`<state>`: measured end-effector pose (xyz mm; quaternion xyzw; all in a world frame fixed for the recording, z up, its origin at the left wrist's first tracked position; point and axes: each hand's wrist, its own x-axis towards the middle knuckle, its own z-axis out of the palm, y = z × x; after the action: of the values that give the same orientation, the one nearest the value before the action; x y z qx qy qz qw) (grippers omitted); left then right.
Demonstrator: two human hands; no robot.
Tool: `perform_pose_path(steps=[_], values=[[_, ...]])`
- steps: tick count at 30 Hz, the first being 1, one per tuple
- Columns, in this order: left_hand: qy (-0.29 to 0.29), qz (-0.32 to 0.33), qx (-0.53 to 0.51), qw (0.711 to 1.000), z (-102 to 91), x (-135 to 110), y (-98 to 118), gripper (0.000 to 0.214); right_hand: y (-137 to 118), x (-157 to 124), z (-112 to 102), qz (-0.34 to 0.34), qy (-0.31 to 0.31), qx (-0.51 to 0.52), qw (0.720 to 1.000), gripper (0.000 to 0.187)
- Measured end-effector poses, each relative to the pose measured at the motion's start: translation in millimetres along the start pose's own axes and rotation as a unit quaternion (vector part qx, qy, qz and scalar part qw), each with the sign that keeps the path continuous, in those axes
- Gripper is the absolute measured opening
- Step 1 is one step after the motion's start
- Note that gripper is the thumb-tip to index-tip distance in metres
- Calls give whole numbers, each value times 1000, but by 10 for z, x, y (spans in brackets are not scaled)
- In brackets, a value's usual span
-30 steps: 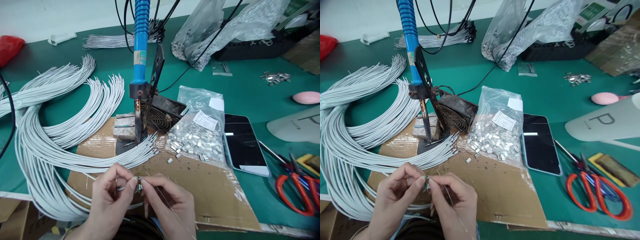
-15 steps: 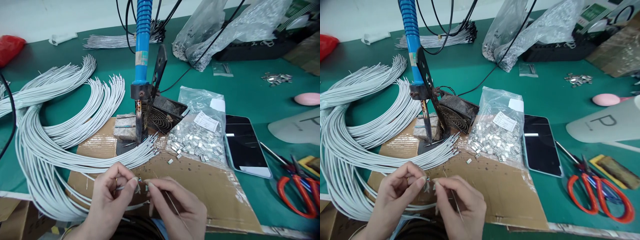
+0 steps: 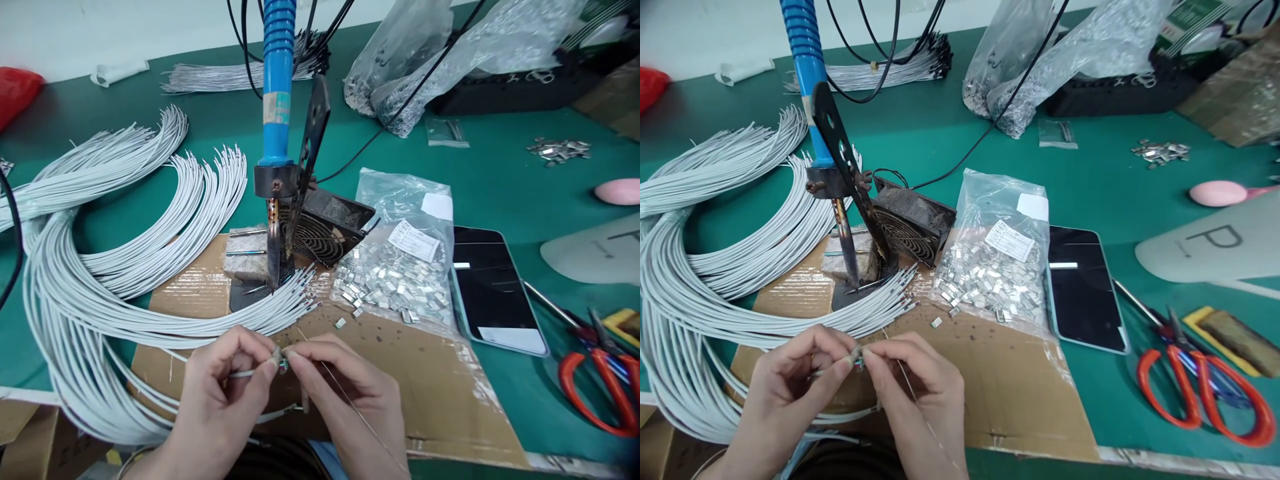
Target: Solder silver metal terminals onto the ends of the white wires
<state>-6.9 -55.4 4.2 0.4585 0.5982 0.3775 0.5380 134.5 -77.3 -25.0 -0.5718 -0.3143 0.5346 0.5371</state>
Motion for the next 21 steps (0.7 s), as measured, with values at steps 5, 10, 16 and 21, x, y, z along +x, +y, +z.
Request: perform_pose_path(steps=[5, 10, 16, 21], values=[[8, -1, 6, 1000, 21, 17, 25, 16, -6, 18, -10, -2, -1, -6, 1000, 9], [27, -19, 22, 999, 39, 22, 49, 17, 6, 35, -7, -18, 2, -12, 1000, 8], [18, 6, 13, 1000, 39, 47, 20, 15, 33, 31, -3, -33, 12, -21, 999, 7], [36, -5, 24, 999, 46, 48, 11, 16, 39, 44, -3, -51, 14, -34, 998, 10]])
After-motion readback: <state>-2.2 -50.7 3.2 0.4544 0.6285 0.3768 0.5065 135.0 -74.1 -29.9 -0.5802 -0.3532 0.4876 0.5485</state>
